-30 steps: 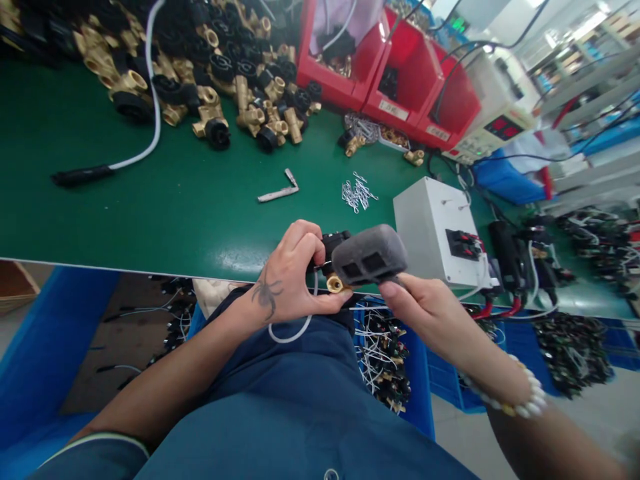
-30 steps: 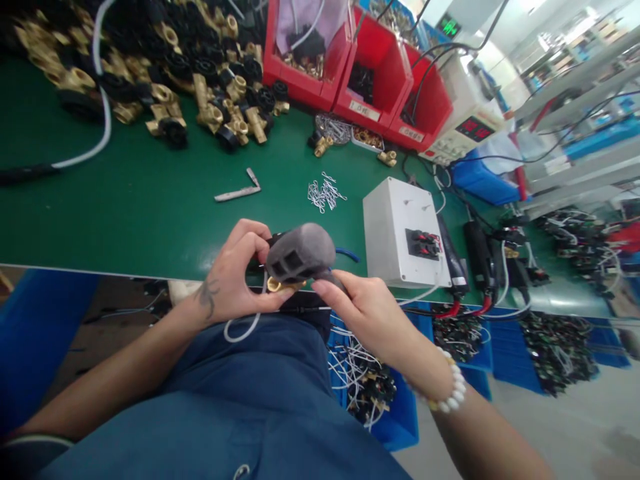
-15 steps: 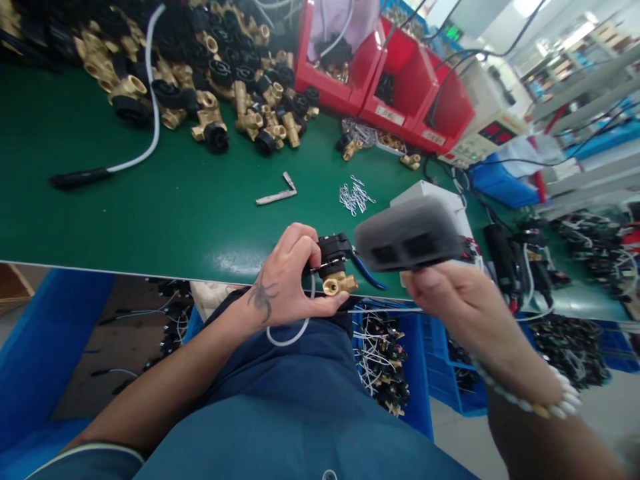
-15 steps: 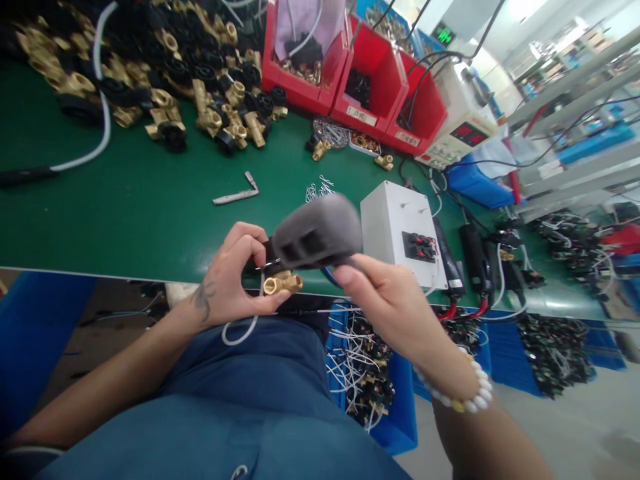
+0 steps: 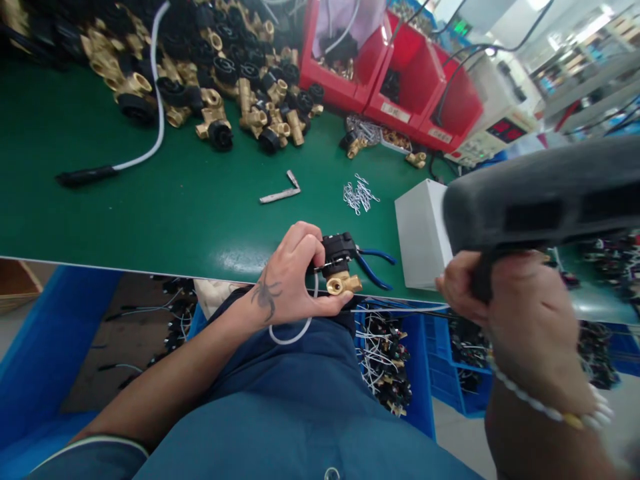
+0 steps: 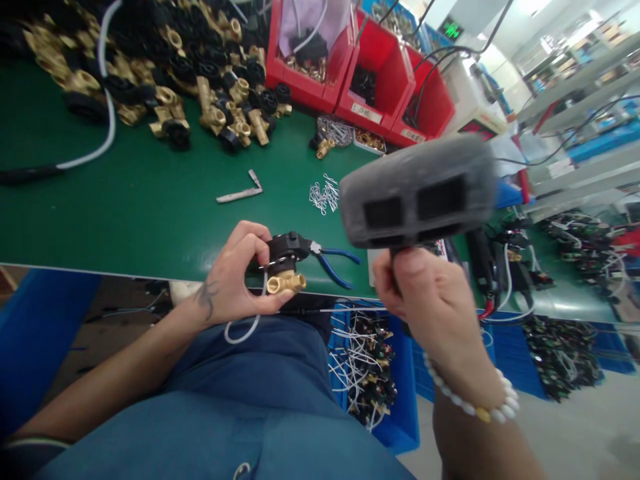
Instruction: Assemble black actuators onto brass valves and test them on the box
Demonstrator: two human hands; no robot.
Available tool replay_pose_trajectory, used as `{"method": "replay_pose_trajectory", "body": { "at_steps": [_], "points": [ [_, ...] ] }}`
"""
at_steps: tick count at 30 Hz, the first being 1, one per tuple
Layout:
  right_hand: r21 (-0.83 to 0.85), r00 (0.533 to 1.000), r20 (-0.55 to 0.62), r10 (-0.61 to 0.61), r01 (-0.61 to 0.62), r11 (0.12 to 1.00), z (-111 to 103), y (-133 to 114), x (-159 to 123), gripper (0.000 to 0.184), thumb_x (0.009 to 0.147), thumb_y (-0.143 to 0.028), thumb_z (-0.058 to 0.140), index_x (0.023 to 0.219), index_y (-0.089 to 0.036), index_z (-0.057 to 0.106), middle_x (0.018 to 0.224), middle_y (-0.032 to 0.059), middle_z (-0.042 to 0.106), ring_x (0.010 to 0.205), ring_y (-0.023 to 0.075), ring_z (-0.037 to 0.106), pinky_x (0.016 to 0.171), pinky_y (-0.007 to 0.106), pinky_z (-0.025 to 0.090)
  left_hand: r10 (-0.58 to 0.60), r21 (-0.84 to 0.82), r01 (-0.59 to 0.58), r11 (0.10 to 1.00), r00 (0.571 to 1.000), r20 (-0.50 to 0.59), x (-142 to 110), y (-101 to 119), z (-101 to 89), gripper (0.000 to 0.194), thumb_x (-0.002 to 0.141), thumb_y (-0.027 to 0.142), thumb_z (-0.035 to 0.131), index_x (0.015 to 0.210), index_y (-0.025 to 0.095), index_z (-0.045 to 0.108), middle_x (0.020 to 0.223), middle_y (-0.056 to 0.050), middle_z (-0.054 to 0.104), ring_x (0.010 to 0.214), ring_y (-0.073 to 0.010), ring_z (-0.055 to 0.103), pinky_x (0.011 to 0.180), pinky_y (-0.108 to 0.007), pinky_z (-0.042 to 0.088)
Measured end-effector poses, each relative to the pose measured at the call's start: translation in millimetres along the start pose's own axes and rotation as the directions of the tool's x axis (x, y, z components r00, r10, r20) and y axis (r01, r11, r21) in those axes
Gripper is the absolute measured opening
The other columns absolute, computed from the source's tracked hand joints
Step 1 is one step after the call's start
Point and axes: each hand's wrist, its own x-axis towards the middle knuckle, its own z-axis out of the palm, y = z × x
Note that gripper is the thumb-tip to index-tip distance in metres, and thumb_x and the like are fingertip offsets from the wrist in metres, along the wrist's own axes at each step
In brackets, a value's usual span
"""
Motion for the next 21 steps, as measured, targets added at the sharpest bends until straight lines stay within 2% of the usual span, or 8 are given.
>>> {"method": "replay_pose_trajectory", "body": {
  "at_steps": [4, 6, 9, 10, 12, 14, 16, 21],
  "points": [
    [-0.217, 0.958, 0.271, 0.088, -0.028, 0.976, 14, 0, 4, 0.068, 0.095, -0.073, 0.046, 0.06, -0.015, 0.044, 0.051, -0.0014, 0.038, 0.046, 0.0049, 0.032, 0.042, 0.021, 0.022, 0.003, 0.016, -0.003, 1.0, 1.0, 0.005, 0, 0, -0.5, 0.04, 0.072, 0.03, 0.075, 0.083, 0.024, 0.038, 0.097, -0.004, 0.053, 0.091, -0.0197, 0.054, 0.079, -0.036, 0.052],
    [-0.198, 0.973, 0.227, 0.047, -0.001, 0.98, 11, -1, 4, 0.066, 0.096, -0.07, 0.047, 0.06, -0.015, 0.044, 0.051, -0.0019, 0.037, 0.046, 0.0045, 0.031, 0.042, 0.021, 0.02, 0.006, 0.016, -0.006, 1.0, 1.0, 0.009, 0, 0, -0.4, 0.04, 0.073, 0.03, 0.075, 0.083, 0.024, 0.037, 0.097, -0.005, 0.053, 0.091, -0.0197, 0.053, 0.08, -0.036, 0.052],
    [-0.006, 1.0, 0.019, -0.022, 0.022, 1.0, 1, 0, 0, 0.064, 0.102, -0.066, 0.04, 0.063, -0.015, 0.046, 0.05, -0.0017, 0.036, 0.045, 0.0052, 0.031, 0.043, 0.022, 0.022, 0.009, 0.001, -0.009, 1.0, 1.0, 0.005, 0, 0, -0.2, 0.039, 0.074, 0.032, 0.074, 0.083, 0.024, 0.037, 0.099, -0.006, 0.053, 0.091, -0.0197, 0.052, 0.082, -0.037, 0.051],
    [0.035, 1.0, -0.003, -0.013, 0.013, 0.999, 1, 1, -1, 0.065, 0.103, -0.065, 0.037, 0.063, -0.015, 0.046, 0.05, -0.0014, 0.037, 0.045, 0.0056, 0.032, 0.043, 0.022, 0.023, 0.009, -0.002, -0.009, 1.0, 1.0, 0.006, 0, 0, -0.2, 0.039, 0.074, 0.032, 0.074, 0.083, 0.024, 0.037, 0.1, -0.006, 0.053, 0.092, -0.0197, 0.052, 0.082, -0.037, 0.051],
    [-0.007, 0.995, 0.093, 0.046, -0.045, 0.999, 4, 1, 0, 0.066, 0.101, -0.067, 0.04, 0.061, -0.015, 0.046, 0.051, -0.001, 0.039, 0.045, 0.0059, 0.033, 0.043, 0.022, 0.024, 0.01, 0.0, -0.01, 1.0, 1.0, 0.006, 0, 0, -0.5, 0.04, 0.073, 0.032, 0.075, 0.083, 0.024, 0.038, 0.099, -0.005, 0.053, 0.092, -0.0198, 0.053, 0.08, -0.036, 0.051],
    [-0.141, 0.96, 0.251, 0.123, -0.089, 0.986, 9, 0, 2, 0.065, 0.097, -0.069, 0.046, 0.061, -0.015, 0.045, 0.053, -0.0012, 0.04, 0.047, 0.0055, 0.033, 0.042, 0.022, 0.022, 0.006, 0.012, -0.006, 1.0, 1.0, 0.013, 1, 1, -1.1, 0.041, 0.072, 0.03, 0.076, 0.083, 0.024, 0.037, 0.098, -0.005, 0.052, 0.091, -0.0198, 0.054, 0.079, -0.035, 0.051],
    [-0.192, 0.946, 0.296, 0.13, -0.074, 0.979, 8, -3, 4, 0.065, 0.096, -0.07, 0.049, 0.061, -0.015, 0.045, 0.053, -0.0015, 0.039, 0.047, 0.0051, 0.032, 0.043, 0.021, 0.021, 0.002, 0.017, -0.003, 1.0, 1.0, 0.011, 1, 1, -1.4, 0.042, 0.072, 0.029, 0.076, 0.083, 0.024, 0.037, 0.098, -0.004, 0.052, 0.091, -0.0197, 0.054, 0.079, -0.035, 0.051],
    [0.097, 0.999, 0.038, 0.014, -0.018, 0.995, -1, 0, 0, 0.065, 0.101, -0.068, 0.038, 0.063, -0.017, 0.045, 0.049, -0.0026, 0.033, 0.042, 0.0057, 0.029, 0.041, 0.023, 0.021, 0.005, -0.001, -0.005, 1.0, 1.0, 0.008, 0, 0, -0.4, 0.04, 0.073, 0.031, 0.075, 0.084, 0.024, 0.037, 0.1, -0.005, 0.053, 0.092, -0.0198, 0.053, 0.081, -0.036, 0.051]
  ]
}}
